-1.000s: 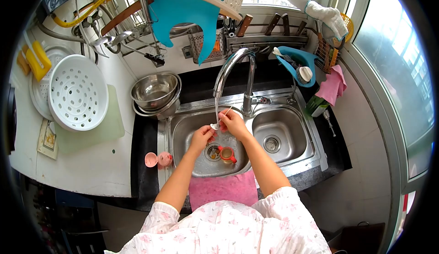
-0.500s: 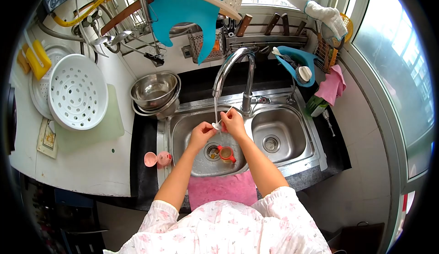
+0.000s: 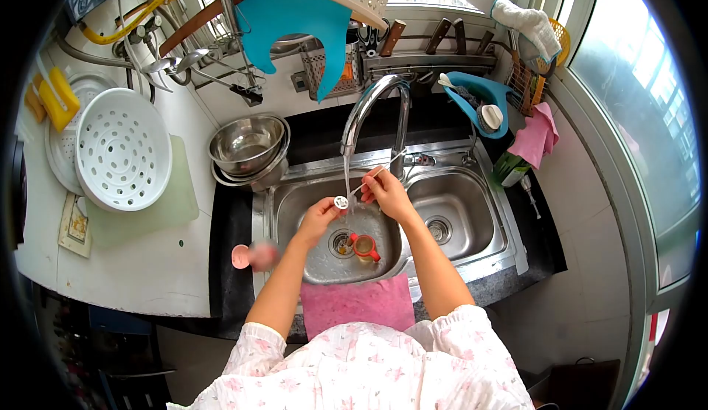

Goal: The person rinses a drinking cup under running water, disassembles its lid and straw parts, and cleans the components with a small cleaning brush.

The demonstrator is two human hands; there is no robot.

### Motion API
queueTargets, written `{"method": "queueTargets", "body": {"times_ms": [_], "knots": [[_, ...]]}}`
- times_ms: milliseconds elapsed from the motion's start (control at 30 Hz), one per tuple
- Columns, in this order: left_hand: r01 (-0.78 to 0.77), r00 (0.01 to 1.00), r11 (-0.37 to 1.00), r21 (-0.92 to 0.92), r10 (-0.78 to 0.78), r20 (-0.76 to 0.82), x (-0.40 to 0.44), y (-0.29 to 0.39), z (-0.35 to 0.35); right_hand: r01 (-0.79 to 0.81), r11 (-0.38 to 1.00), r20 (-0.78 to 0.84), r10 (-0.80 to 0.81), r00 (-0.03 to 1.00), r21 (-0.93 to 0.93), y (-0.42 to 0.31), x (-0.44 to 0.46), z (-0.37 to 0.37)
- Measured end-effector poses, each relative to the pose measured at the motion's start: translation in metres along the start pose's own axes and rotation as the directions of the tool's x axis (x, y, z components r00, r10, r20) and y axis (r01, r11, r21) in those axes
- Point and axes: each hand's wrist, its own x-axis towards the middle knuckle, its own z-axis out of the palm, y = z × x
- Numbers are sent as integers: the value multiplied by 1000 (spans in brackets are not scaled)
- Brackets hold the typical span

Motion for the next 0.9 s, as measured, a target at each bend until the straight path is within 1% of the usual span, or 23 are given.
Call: {"method": "queueTargets", "body": {"times_ms": [67,233,300,333,467,533,567,633,733,767,833,867,900], "knots": [[-8,1000,1000,20,8,1,0,1,0,47,998,-4,-47,999,-45,3,-5,-1],[8,1000,1000,11,-8,-8,3,5,6,29,999,-24,-29,999,-22,6,-10,6],[15,1000,1000,13,-15,-20,2,7,8,66,988,-39,-72,997,-136,5,-12,10],[20,999,1000,13,-19,-36,2,7,8,52,989,-62,-61,996,-136,5,-13,10],[-1,999,1000,17,1,-40,4,0,7,71,989,-44,-77,996,-126,8,-14,16],[-21,999,998,-63,19,-31,6,-5,8,57,975,-29,-65,997,-217,9,-15,23],[-21,999,998,-63,19,-30,6,-7,8,57,974,-29,-65,997,-217,10,-15,25],[-18,1000,999,-31,17,-6,7,-8,8,69,971,-85,-90,992,-228,13,-13,29],[-17,1000,999,-51,16,-23,5,-5,10,71,969,-132,-104,986,-236,15,-9,30],[-16,1000,999,-51,15,-23,5,-5,9,71,969,-133,-104,986,-236,17,-9,29],[12,1000,1000,2,-12,-19,5,-4,5,101,927,-88,-142,986,-360,17,-9,28],[12,1000,1000,2,-12,-20,5,-4,2,102,927,-86,-142,986,-360,14,-10,28],[5,999,1000,18,-4,-41,4,-4,0,74,944,-115,-117,987,-322,10,-12,28]]}}
